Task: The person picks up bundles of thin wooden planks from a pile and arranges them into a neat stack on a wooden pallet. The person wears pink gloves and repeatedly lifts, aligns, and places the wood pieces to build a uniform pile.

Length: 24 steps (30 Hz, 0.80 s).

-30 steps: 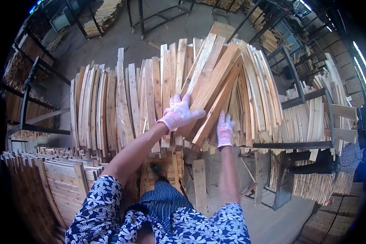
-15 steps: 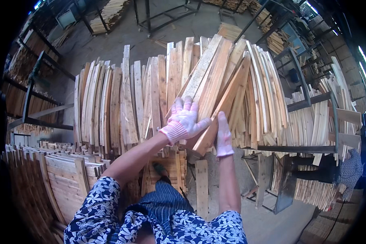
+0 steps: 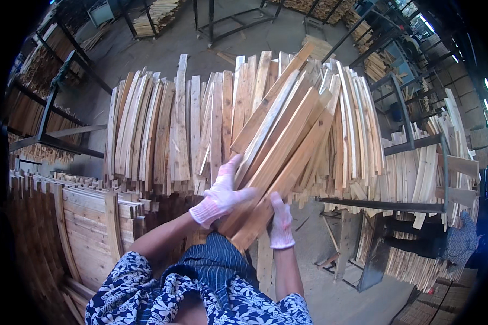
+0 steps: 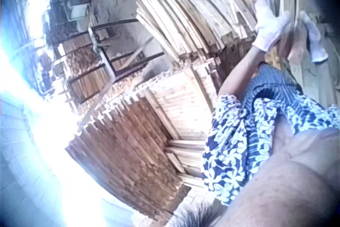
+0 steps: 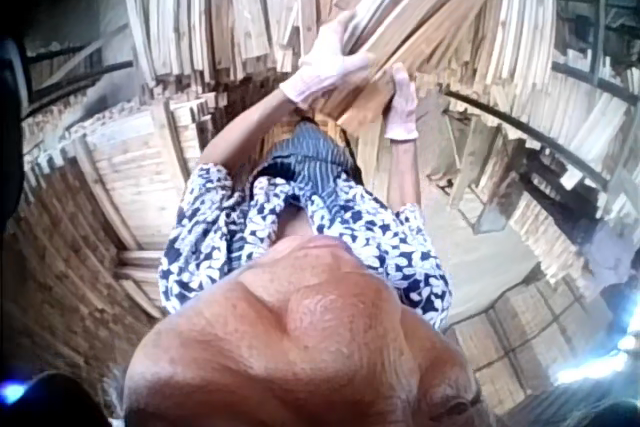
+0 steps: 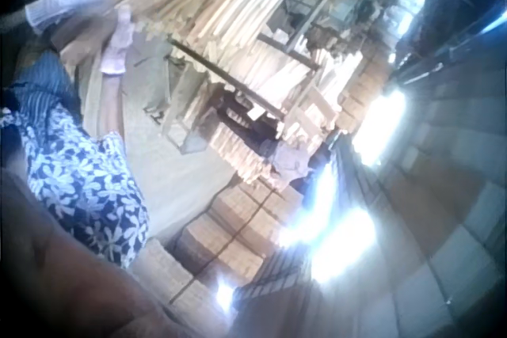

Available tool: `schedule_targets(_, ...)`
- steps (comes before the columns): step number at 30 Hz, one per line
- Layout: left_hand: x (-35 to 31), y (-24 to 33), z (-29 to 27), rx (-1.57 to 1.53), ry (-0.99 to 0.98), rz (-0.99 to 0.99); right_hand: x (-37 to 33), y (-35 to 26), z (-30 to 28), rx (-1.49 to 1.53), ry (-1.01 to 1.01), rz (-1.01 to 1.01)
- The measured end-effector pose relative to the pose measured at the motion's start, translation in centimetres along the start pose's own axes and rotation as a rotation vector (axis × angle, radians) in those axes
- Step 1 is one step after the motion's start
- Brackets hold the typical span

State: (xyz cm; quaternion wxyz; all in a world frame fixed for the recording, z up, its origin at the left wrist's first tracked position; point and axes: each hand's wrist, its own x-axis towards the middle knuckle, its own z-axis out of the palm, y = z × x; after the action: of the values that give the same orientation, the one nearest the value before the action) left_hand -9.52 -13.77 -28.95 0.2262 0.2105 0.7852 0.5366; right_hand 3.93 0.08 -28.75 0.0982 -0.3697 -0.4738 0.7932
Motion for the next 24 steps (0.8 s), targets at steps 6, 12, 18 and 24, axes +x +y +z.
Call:
schedule_targets(6,-0.2,-7.7,0.1,-0.257,-0.376,-0.302,-1.7,2.1,-1.0,0.135,-0.017,0.085)
schedule_targets(12,-3.0,1.3,-4.0,-0.091,-0.431,-0.297,-5.0,0.8,1.2,0.061,-0.026,0.015)
schedule_targets(18,-8.5,5.5,-8.2,0.027,-0.289,-0.228,-8.5,1.2,3.0,0.017,-0.086,-0.019)
schedule_targets(24,-14.4,4.0,-10.0,-0.215,0.162,-0.025,-8.9,-1.1,7.1,-0.254,-0.353,-0.146)
